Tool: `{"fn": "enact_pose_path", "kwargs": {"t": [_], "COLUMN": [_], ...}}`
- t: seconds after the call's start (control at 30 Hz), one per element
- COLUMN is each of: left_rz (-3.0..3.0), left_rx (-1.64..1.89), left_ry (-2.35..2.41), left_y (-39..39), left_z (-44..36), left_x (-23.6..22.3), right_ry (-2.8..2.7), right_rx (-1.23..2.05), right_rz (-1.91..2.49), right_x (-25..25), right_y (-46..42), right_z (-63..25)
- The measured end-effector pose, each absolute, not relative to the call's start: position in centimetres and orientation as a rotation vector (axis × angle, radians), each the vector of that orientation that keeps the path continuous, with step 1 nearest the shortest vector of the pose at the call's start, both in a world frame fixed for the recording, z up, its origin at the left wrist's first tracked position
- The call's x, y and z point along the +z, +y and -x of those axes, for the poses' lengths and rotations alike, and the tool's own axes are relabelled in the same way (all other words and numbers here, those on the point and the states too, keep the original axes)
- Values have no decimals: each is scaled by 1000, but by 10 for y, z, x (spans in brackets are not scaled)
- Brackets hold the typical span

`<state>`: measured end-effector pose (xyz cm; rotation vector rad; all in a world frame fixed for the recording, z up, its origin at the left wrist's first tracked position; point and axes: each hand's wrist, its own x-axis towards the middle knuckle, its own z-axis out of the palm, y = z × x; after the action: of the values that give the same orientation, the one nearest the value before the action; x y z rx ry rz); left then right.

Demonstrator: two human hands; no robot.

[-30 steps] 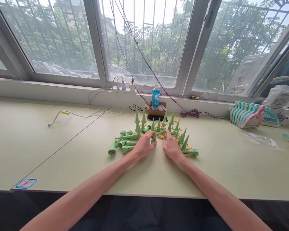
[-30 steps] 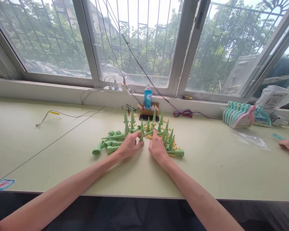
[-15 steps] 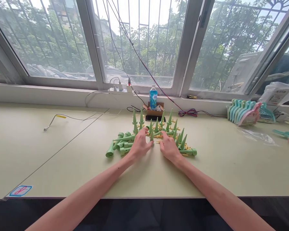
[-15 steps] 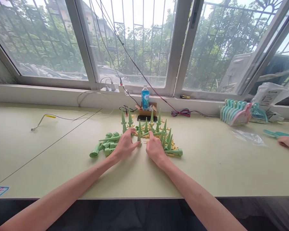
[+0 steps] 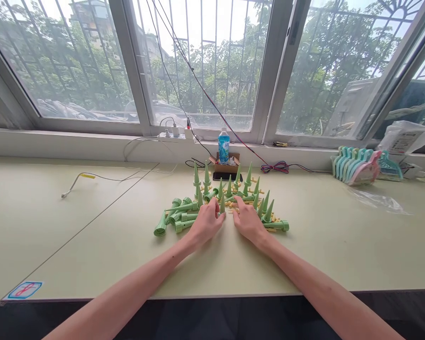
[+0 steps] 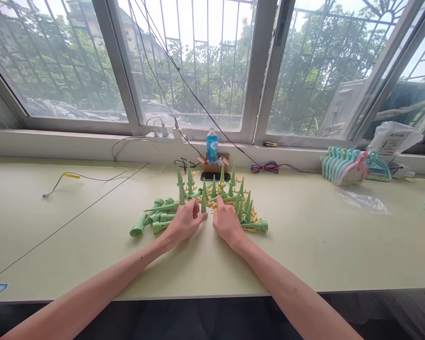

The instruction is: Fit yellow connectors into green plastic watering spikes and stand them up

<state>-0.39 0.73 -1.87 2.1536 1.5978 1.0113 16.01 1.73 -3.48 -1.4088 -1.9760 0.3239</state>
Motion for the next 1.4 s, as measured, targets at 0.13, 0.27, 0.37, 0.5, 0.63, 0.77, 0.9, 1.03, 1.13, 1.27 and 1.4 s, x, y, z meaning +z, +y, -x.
{"fn": "enact_pose_path", "kwargs": {"t": [0.13,0.27,0.37,0.5,0.63,0.77,0.9,1.03,1.13,1.27,1.4], "left_rz": [-2324,-2458,-2535,-2569,-2599,-2588,-2455,-2214,-2122,-2134,-2154], "left_rx": [894,735,664,639,641,738,929,1108,1099,1023,1016], "left_ry": [1513,1334,1246,1201,1158,1192,1403,1622,1634,1605,1562], "left_y": [2,-3,-5,-6,-6,-4,-3,-2,1,8,13], "left_z": [0,-6,-8,-6,-5,-4,-4,-3,-1,2,4], "left_x": [-21,-23,-22,-19,-19,-20,-17,-12,-12,-15,-18], "right_ry": [-1974,-1973,-2006,-2047,-2054,-2040,-2029,-2043,-2082,-2162,-2243], "right_rx": [303,276,304,347,360,353,304,259,235,212,186], "right_rz": [1407,1471,1527,1555,1554,1503,1481,1444,1433,1469,1457], "right_x": [-33,-31,-30,-29,-28,-26,-25,-28,-29,-29,-28], "right_y": [17,17,16,15,14,13,12,13,14,13,11], "right_z": [-159,-158,-159,-159,-158,-157,-157,-157,-156,-154,-154]}}
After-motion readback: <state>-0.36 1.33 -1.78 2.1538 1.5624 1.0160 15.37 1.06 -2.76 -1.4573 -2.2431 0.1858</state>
